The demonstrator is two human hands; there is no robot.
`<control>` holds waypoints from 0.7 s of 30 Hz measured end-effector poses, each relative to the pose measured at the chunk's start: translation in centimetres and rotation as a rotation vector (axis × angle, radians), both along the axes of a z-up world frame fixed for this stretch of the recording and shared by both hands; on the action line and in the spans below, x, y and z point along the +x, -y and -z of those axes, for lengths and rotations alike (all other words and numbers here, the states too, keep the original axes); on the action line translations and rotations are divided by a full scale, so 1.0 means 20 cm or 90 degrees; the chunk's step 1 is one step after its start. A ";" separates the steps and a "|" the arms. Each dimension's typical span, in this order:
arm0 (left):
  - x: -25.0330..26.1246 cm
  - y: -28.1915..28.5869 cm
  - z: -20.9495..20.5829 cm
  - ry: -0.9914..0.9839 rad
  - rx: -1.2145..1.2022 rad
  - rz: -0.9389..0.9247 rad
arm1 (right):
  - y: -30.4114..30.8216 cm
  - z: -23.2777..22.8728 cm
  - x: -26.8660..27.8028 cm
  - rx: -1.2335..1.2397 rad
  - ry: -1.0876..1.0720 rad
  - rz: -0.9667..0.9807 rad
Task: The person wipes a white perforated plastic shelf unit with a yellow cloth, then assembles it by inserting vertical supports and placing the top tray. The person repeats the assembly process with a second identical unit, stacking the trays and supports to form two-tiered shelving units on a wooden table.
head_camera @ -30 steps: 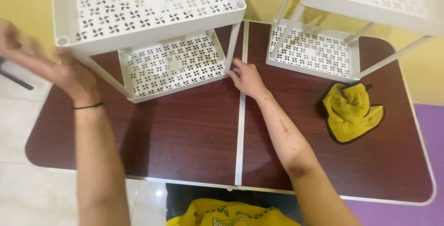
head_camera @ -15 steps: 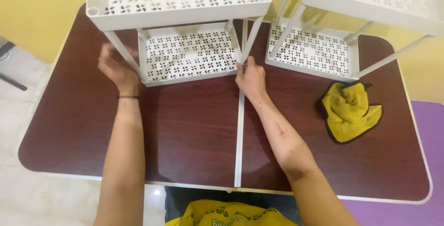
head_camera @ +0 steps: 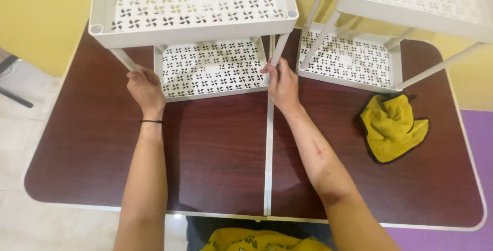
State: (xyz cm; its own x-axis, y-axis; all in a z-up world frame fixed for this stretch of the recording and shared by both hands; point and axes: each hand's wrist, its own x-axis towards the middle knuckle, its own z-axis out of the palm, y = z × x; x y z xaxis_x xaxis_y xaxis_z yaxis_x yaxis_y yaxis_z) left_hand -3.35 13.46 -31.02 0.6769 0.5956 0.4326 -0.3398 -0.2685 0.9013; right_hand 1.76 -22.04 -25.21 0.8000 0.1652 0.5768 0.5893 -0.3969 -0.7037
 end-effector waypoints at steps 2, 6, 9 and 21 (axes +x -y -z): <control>-0.01 0.00 0.03 0.027 -0.016 0.000 | 0.01 0.03 -0.02 -0.002 -0.002 0.019; 0.02 -0.03 0.02 0.041 -0.059 0.039 | 0.00 0.05 0.03 0.004 -0.050 0.000; -0.07 -0.02 0.03 -0.013 0.009 0.027 | -0.01 0.11 -0.02 -0.021 -0.087 0.015; -0.18 0.17 -0.03 -0.218 0.332 -0.088 | -0.07 0.33 -0.02 -0.100 -0.203 0.080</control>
State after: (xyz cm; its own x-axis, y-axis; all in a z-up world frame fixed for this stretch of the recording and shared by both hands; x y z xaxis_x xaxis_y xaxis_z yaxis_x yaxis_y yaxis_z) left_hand -7.05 10.11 -30.37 0.7599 0.4571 0.4622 0.0135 -0.7220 0.6918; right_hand 1.29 -20.62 -31.78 0.9549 0.1218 0.2709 0.2907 -0.5698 -0.7686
